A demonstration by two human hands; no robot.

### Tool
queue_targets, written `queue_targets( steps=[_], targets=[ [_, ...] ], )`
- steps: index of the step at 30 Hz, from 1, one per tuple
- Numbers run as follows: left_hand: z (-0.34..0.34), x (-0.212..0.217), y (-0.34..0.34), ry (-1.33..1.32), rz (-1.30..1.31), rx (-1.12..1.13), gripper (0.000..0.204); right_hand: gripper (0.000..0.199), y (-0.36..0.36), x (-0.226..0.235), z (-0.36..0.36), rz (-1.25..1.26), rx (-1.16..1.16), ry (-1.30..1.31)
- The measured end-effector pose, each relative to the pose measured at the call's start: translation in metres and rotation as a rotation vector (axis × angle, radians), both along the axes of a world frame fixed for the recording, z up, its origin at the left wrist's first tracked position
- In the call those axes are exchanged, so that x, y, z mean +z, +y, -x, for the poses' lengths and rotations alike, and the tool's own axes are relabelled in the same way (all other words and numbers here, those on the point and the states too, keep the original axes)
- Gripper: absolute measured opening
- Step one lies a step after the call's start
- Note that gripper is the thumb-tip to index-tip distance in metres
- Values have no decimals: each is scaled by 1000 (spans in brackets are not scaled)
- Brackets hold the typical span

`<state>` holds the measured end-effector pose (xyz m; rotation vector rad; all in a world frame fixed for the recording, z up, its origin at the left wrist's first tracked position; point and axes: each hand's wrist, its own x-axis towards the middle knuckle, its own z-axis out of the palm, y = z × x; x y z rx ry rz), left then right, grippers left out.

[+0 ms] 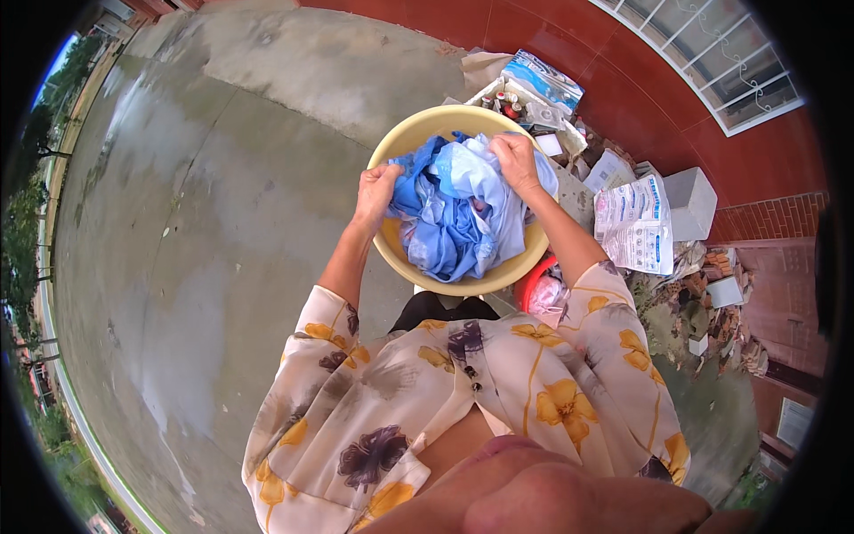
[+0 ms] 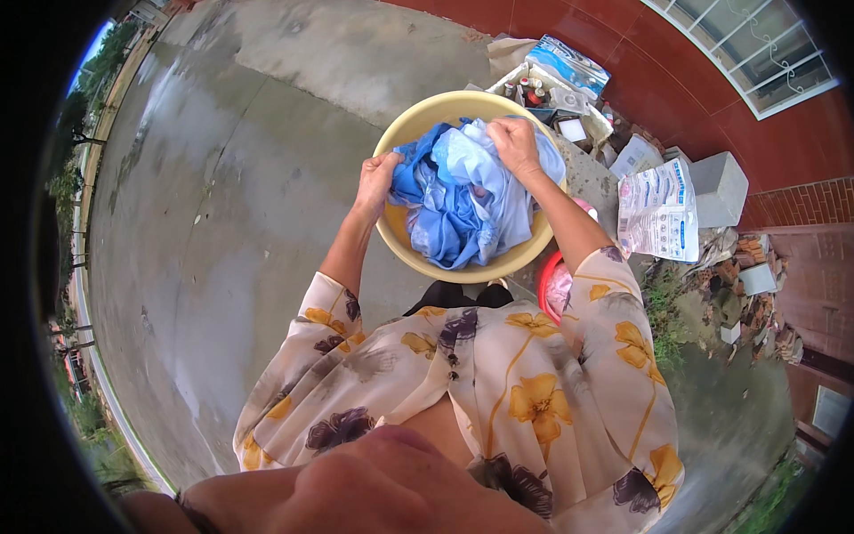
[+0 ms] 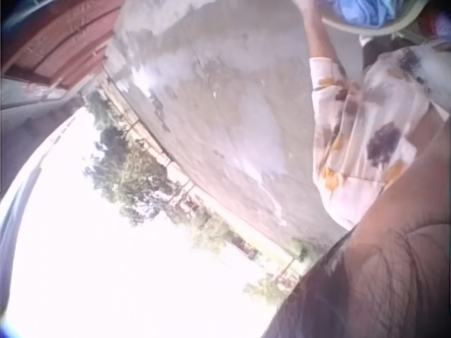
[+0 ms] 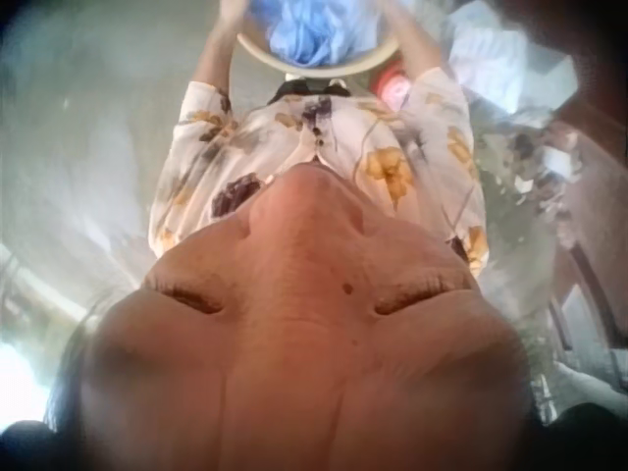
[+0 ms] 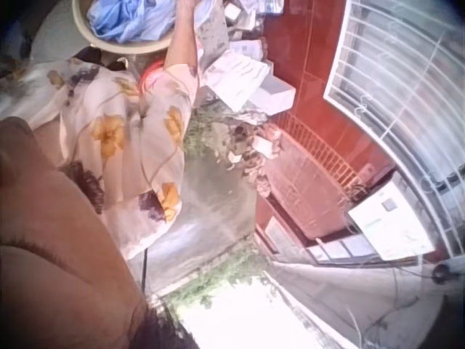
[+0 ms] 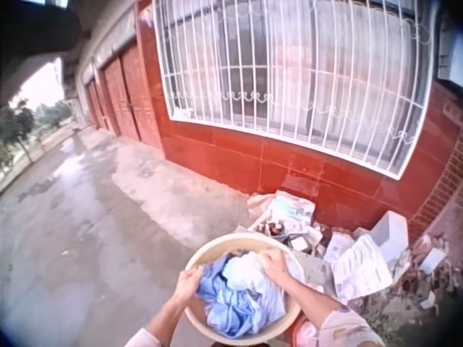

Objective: The person washes a blue patterned cloth by hand in a yellow basin of soapy water, scrubbing the material and lifting it to check it.

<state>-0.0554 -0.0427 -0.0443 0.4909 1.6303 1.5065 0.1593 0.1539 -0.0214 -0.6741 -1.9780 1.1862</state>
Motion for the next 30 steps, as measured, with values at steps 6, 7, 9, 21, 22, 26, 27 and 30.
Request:
queue_targets(
  steps=[6,7,9,21,22,26,27,30],
  targets=[
    [-49,16,13,807,179,-257,82,32,-88,45,-49,-425,303,-165],
    [-73,13,14,955,413,-339,82,32,-94,42,-56,-526,269,-252],
    [-116,14,14,1121,572,-367,83,18,-91,49,-67,-670,133,-320],
    [-119,-92,50,1380,492,-519,62,87,5,-42,33,-203,13,-1013],
    [-117,-124,43,1467,311,-407,62,86,9,-52,38,-152,16,-1009],
    [-91,-260,15,1128,257,-261,53,64,9,-59,76,-78,197,-1015],
    [-89,-285,11,850,258,-194,55,59,8,-57,87,-13,288,-1044],
    [-89,-222,47,995,486,-494,48,44,32,-121,57,-25,86,-949]
  ],
)
